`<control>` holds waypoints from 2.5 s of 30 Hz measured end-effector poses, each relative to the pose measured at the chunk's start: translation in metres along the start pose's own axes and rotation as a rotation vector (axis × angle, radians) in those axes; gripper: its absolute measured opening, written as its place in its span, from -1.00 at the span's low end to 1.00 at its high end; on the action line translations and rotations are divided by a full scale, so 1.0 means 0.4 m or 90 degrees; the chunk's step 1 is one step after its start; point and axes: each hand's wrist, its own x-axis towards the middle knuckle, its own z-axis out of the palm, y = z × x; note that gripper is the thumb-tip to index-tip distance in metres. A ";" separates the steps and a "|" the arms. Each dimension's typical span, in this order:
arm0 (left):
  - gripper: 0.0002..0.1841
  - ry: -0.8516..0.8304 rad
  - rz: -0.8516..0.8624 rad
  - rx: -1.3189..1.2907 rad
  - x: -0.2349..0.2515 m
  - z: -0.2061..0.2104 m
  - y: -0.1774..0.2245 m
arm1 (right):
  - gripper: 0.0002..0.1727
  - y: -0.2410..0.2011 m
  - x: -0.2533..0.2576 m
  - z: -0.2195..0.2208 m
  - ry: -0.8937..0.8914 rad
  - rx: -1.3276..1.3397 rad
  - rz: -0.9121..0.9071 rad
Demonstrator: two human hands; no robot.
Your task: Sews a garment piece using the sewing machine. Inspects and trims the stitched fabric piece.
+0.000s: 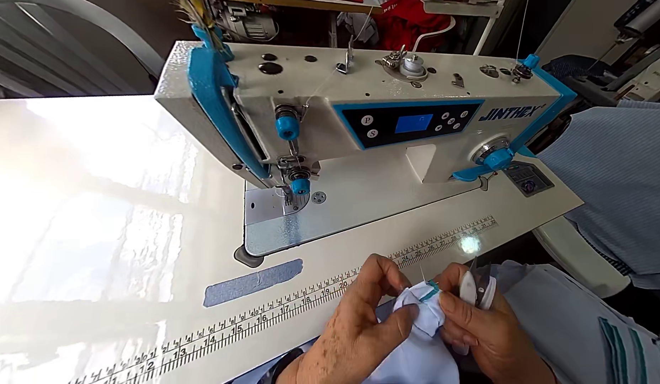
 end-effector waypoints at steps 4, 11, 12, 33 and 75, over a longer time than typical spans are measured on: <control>-0.71 -0.037 -0.145 -0.032 -0.012 -0.013 0.012 | -0.94 0.019 -0.009 -0.007 0.050 -0.170 -0.082; -0.88 0.054 -0.124 -0.024 -0.041 0.007 0.005 | -0.88 0.009 -0.014 -0.028 0.049 -0.307 -0.093; -0.87 0.057 -0.121 -0.014 -0.045 0.009 0.007 | -0.73 -0.006 -0.018 -0.042 0.038 -0.349 -0.067; -0.76 -0.114 -0.113 -0.091 -0.077 -0.025 0.056 | -0.57 -0.079 -0.048 -0.063 -0.280 -0.441 0.074; -0.84 0.025 0.058 0.393 -0.082 0.031 0.053 | -0.60 -0.058 -0.070 -0.021 -0.134 -0.616 -0.119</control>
